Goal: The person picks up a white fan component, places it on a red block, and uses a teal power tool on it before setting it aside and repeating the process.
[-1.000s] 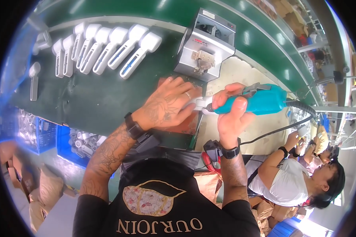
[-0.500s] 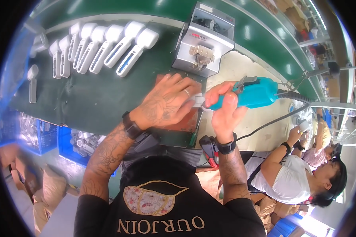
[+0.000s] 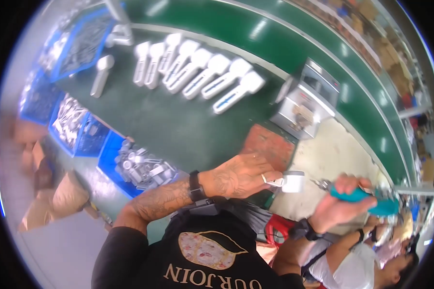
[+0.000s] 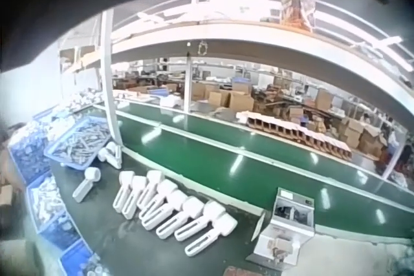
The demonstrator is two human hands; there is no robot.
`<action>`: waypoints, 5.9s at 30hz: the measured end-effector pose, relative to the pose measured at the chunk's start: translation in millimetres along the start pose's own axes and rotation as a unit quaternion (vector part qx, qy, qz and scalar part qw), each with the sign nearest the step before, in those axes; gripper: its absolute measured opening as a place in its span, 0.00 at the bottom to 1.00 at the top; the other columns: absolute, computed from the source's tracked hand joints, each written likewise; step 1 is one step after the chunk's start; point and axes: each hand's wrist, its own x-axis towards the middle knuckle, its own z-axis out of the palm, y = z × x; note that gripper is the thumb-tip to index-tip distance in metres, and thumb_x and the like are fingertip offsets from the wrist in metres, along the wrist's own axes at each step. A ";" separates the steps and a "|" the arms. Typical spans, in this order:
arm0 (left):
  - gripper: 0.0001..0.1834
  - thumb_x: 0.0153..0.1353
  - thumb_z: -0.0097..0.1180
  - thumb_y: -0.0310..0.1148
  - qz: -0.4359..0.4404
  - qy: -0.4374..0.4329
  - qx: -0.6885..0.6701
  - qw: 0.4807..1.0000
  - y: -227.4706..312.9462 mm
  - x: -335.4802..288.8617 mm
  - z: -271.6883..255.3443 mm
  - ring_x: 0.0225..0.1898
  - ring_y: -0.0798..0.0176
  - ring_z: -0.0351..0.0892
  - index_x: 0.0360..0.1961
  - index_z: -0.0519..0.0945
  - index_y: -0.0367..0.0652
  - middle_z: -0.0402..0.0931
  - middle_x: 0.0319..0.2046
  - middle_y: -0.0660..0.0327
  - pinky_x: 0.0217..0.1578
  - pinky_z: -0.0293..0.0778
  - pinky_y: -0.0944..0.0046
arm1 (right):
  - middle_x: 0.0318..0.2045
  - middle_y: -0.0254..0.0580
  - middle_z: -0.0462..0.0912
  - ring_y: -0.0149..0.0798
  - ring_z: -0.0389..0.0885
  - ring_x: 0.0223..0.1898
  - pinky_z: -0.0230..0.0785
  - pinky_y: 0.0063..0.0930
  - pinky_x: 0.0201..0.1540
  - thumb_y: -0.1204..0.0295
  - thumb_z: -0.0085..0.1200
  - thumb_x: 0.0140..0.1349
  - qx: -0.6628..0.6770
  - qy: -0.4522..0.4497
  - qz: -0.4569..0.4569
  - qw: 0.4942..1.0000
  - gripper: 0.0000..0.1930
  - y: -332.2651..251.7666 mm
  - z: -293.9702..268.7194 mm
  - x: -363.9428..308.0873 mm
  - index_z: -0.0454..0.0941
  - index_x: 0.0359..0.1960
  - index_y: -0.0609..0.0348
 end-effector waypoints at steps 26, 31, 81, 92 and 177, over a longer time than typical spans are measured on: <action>0.26 0.66 0.58 0.41 -0.466 0.361 0.274 0.760 -173.5 -181.8 -217.4 0.58 0.43 0.77 0.60 0.77 0.37 0.79 0.55 0.43 0.58 0.71 0.52 | 0.26 0.39 0.73 0.33 0.73 0.28 0.68 0.26 0.30 0.51 0.49 0.74 -0.203 -0.063 0.027 0.977 0.25 57.4 -25.1 3.0 0.69 0.49 0.65; 0.28 0.70 0.56 0.44 -0.425 0.357 0.312 0.771 -224.4 -196.9 -228.2 0.62 0.51 0.76 0.63 0.74 0.34 0.77 0.58 0.45 0.61 0.70 0.56 | 0.26 0.35 0.76 0.28 0.74 0.28 0.68 0.23 0.30 0.56 0.49 0.75 -0.265 -0.009 0.005 0.964 0.18 62.8 -24.9 37.2 0.72 0.49 0.62; 0.11 0.57 0.66 0.35 -0.128 -0.115 -0.029 0.985 34.2 135.6 36.4 0.37 0.48 0.82 0.38 0.83 0.42 0.80 0.35 0.55 0.42 0.77 0.53 | 0.30 0.40 0.82 0.36 0.82 0.33 0.73 0.29 0.39 0.53 0.60 0.66 -0.307 -0.013 0.059 0.950 0.28 0.5 -100.5 -30.3 0.74 0.50 0.69; 0.18 0.59 0.66 0.38 -0.085 -0.036 -0.016 0.996 -29.9 51.3 12.9 0.53 0.48 0.72 0.47 0.82 0.40 0.77 0.45 0.52 0.55 0.71 0.53 | 0.24 0.37 0.73 0.35 0.72 0.25 0.66 0.30 0.28 0.39 0.54 0.66 -0.089 -0.115 0.036 0.989 0.35 17.0 5.4 12.7 0.71 0.50 0.67; 0.21 0.62 0.60 0.38 -0.093 -0.018 0.028 0.995 -46.1 43.1 11.2 0.45 0.53 0.72 0.57 0.80 0.47 0.75 0.44 0.60 0.49 0.68 0.53 | 0.23 0.41 0.74 0.37 0.74 0.24 0.67 0.30 0.29 0.47 0.56 0.68 -0.179 -0.147 0.076 0.970 0.30 62.6 20.3 -2.7 0.70 0.46 0.69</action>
